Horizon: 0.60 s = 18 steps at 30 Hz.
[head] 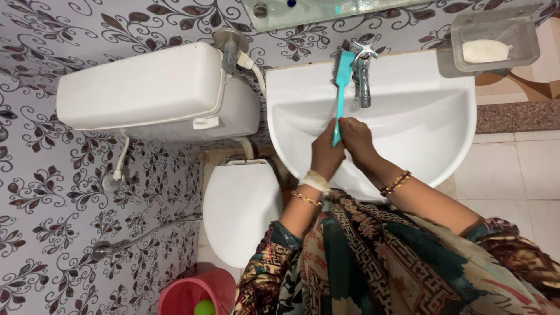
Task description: The person cleans the surfaces of a bathroom sink and faucet by hand using a brush.
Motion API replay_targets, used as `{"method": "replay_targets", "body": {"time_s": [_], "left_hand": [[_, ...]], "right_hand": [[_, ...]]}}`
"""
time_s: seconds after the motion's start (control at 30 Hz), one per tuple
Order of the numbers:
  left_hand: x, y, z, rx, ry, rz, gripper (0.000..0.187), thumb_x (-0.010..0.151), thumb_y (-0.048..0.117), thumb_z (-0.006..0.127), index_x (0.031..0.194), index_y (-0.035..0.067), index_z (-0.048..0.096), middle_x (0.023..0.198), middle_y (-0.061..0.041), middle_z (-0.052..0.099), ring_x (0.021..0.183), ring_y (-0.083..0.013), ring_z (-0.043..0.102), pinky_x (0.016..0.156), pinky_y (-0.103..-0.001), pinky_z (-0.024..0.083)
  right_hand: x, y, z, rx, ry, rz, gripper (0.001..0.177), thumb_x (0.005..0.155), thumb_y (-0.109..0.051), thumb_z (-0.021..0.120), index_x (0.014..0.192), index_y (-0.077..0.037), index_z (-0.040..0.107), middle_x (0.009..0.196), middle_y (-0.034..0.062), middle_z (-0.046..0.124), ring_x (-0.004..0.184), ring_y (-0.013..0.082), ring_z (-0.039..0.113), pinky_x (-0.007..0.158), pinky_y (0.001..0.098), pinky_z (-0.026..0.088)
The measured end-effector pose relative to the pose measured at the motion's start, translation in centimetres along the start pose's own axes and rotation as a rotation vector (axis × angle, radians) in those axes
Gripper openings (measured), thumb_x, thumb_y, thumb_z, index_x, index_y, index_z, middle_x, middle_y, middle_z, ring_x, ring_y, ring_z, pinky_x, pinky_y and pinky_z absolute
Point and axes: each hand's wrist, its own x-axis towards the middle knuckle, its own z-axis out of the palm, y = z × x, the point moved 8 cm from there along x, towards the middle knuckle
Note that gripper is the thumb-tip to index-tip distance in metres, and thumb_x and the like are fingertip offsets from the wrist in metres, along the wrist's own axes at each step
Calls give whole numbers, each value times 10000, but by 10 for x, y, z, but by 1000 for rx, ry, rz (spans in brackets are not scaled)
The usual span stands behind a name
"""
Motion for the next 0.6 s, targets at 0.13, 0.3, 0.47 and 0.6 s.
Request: {"method": "replay_targets", "body": {"time_s": [0.13,0.3,0.47,0.6], "left_hand": [[-4,0,-53,-216,146,-118,526,950,52,621,1471,116,585,853,-43,704,590,-103,631,527,-291,522],[-22,-6,-71,-175,335,-217,547,930,60,623,1466,148,557,768,-45,682,551,-113,626,484,-304,474],[6,-6,-19,-91,143,-28,553,914,54,566,1464,97,571,726,-101,674,570,-141,647,540,-298,538],[4,11,-2,82,121,219,507,943,78,616,1449,87,592,937,-95,722,760,-132,709,682,-291,556]], "right_hand": [[15,-19,60,-107,-167,204,336,1042,-307,494,984,-12,644,802,81,692,610,148,642,533,304,543],[7,-14,90,-197,-339,320,344,1041,-302,475,962,4,611,739,99,638,517,198,560,437,354,463],[-3,-10,32,179,-252,190,285,1087,-285,509,921,-57,551,731,39,536,589,127,489,519,268,430],[-25,-4,12,283,-66,248,243,1069,-272,469,937,-86,552,769,5,535,596,93,440,500,254,373]]}}
